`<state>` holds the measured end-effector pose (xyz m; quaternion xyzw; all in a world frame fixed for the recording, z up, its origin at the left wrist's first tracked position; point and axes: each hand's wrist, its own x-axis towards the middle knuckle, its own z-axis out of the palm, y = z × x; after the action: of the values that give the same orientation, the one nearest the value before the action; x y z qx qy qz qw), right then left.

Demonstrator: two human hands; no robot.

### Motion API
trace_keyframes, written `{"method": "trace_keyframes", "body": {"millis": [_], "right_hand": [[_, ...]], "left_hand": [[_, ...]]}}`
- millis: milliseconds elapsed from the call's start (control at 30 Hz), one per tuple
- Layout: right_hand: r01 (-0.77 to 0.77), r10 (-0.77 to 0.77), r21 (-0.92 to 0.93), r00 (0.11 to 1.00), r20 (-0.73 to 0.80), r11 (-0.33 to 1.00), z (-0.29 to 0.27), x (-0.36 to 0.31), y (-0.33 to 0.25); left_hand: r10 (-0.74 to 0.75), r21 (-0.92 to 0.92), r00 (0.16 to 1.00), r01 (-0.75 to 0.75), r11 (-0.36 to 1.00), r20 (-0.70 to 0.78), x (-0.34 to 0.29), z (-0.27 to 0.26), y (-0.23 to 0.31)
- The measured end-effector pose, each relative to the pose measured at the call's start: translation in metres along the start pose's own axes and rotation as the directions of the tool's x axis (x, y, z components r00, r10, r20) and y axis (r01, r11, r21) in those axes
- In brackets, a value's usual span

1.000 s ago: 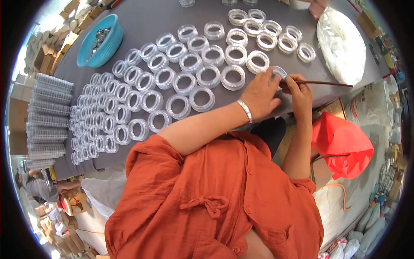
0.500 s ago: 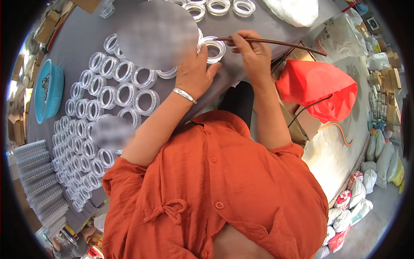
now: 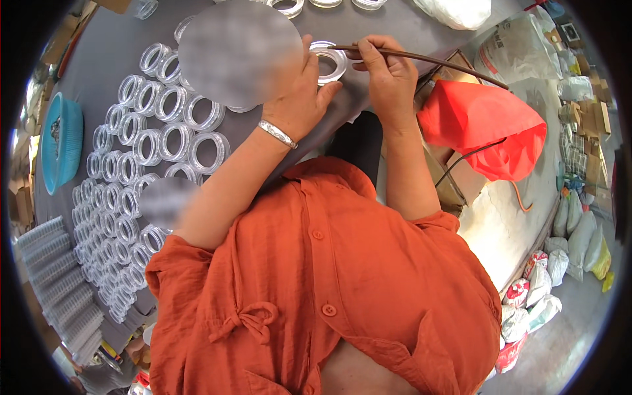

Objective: The recorder is using a small tool to inspect or clean individual clear plastic rings from a large collection on a worktable.

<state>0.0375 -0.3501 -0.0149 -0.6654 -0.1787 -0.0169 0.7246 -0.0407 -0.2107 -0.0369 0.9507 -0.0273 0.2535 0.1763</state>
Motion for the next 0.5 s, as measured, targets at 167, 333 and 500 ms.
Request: {"method": "trace_keyframes", "body": {"millis": [167, 333, 500], "right_hand": [[0.048, -0.048, 0.025, 0.999, -0.001, 0.999, -0.007, 0.003, 0.006], [-0.009, 0.009, -0.003, 0.999, 0.032, 1.000, -0.005, 0.005, 0.009], [-0.156, 0.156, 0.253, 0.988, 0.023, 0.955, -0.013, 0.008, 0.016]], "left_hand": [[0.004, -0.078, 0.999, -0.008, 0.997, -0.051, 0.006, 0.011, -0.004], [-0.028, -0.136, 0.997, 0.018, 0.991, -0.073, 0.010, 0.013, -0.009], [-0.002, -0.114, 0.995, -0.010, 0.993, -0.100, 0.011, 0.016, -0.008]]}}
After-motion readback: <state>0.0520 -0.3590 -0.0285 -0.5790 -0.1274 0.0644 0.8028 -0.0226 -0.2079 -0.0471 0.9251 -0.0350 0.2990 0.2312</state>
